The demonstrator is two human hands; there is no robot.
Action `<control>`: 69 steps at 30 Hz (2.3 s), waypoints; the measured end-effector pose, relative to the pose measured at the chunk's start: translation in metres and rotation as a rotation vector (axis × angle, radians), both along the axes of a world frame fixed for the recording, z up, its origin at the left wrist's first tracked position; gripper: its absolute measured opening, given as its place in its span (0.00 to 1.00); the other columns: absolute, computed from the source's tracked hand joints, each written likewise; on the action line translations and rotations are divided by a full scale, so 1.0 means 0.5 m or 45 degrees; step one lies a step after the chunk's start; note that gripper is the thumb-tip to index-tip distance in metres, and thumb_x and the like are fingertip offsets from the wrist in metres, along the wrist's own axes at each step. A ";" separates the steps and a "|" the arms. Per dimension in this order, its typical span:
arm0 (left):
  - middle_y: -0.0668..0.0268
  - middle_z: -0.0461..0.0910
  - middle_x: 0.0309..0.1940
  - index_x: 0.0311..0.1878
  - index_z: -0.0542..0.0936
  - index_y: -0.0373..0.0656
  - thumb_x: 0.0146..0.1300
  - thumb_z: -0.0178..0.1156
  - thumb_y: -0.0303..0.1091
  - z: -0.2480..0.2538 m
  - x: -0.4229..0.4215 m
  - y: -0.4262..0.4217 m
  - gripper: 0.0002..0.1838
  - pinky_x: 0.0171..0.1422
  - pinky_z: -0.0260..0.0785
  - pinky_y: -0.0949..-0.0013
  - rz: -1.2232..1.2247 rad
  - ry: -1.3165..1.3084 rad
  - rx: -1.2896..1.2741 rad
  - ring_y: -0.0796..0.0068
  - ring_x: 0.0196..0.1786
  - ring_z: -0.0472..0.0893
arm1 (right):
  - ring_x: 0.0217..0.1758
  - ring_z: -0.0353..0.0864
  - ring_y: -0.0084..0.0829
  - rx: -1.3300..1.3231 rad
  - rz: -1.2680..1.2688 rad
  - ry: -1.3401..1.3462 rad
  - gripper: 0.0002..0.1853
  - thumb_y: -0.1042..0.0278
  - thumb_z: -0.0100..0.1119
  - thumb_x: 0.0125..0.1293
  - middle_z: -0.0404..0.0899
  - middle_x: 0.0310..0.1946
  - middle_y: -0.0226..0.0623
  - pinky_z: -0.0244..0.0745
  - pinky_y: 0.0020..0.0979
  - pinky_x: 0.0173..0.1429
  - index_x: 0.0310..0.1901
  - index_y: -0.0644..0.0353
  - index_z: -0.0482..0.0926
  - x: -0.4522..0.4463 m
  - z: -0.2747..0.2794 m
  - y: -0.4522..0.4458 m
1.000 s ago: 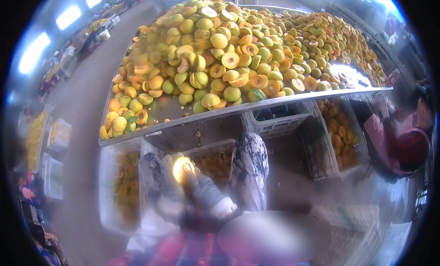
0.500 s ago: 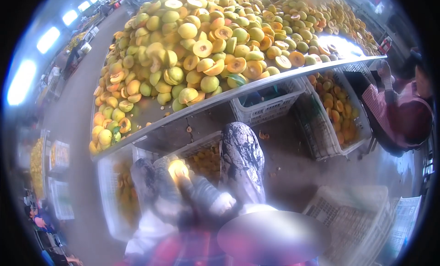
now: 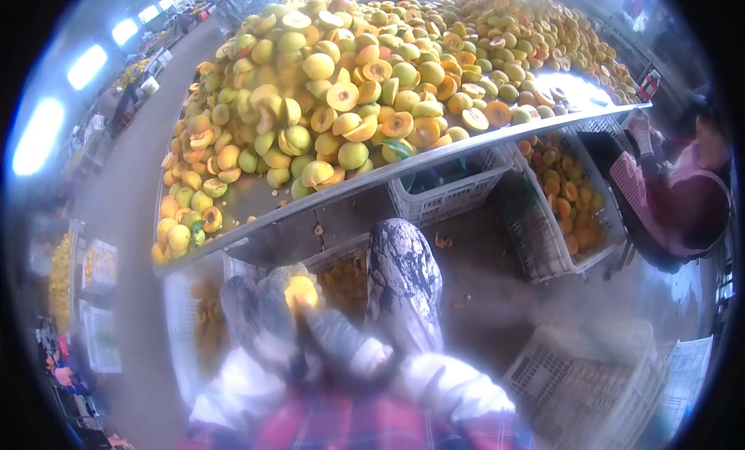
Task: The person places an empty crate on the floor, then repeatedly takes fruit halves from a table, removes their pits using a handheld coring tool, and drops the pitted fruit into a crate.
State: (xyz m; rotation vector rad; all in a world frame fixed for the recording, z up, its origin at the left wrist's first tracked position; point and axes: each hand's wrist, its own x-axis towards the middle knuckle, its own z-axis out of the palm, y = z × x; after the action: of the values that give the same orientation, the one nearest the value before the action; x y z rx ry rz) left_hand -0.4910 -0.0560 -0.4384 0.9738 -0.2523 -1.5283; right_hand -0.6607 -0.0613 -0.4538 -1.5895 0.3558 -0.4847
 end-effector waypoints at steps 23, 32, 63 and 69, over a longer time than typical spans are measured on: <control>0.64 0.79 0.31 0.39 0.80 0.38 0.60 0.59 0.35 0.298 -0.101 0.065 0.10 0.41 0.70 0.71 0.089 -1.851 -0.501 0.73 0.37 0.79 | 0.39 0.76 0.20 0.285 -0.013 0.551 0.19 0.49 0.50 0.74 0.81 0.34 0.27 0.71 0.27 0.46 0.49 0.56 0.82 -0.039 0.244 -0.052; 0.68 0.79 0.30 0.39 0.79 0.40 0.67 0.51 0.30 0.136 0.006 0.042 0.08 0.41 0.73 0.71 -0.072 -0.885 -0.404 0.74 0.35 0.80 | 0.15 0.61 0.17 1.738 0.112 -0.034 0.21 0.44 0.53 0.71 0.68 0.18 0.21 0.54 0.21 0.19 0.30 0.52 0.79 -0.027 0.241 -0.015; 0.57 0.82 0.32 0.44 0.77 0.37 0.69 0.50 0.47 -0.082 -0.058 0.081 0.20 0.36 0.77 0.64 0.519 0.244 0.366 0.65 0.30 0.82 | 0.26 0.77 0.28 0.171 -0.088 0.573 0.31 0.39 0.42 0.74 0.78 0.23 0.37 0.73 0.32 0.36 0.36 0.65 0.80 0.008 0.066 0.007; 0.58 0.81 0.30 0.44 0.78 0.37 0.70 0.49 0.50 0.043 -0.094 0.056 0.22 0.39 0.76 0.66 0.566 0.012 0.082 0.64 0.33 0.81 | 0.24 0.73 0.22 0.427 -0.028 0.384 0.25 0.41 0.49 0.72 0.77 0.24 0.28 0.71 0.28 0.31 0.44 0.58 0.80 0.009 0.113 -0.012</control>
State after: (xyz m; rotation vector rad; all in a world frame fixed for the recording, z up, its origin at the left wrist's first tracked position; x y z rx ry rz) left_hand -0.5379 -0.0282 -0.4171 0.9959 0.0231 -1.1380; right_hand -0.6563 -0.0675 -0.3974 -1.3303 0.6490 -0.1867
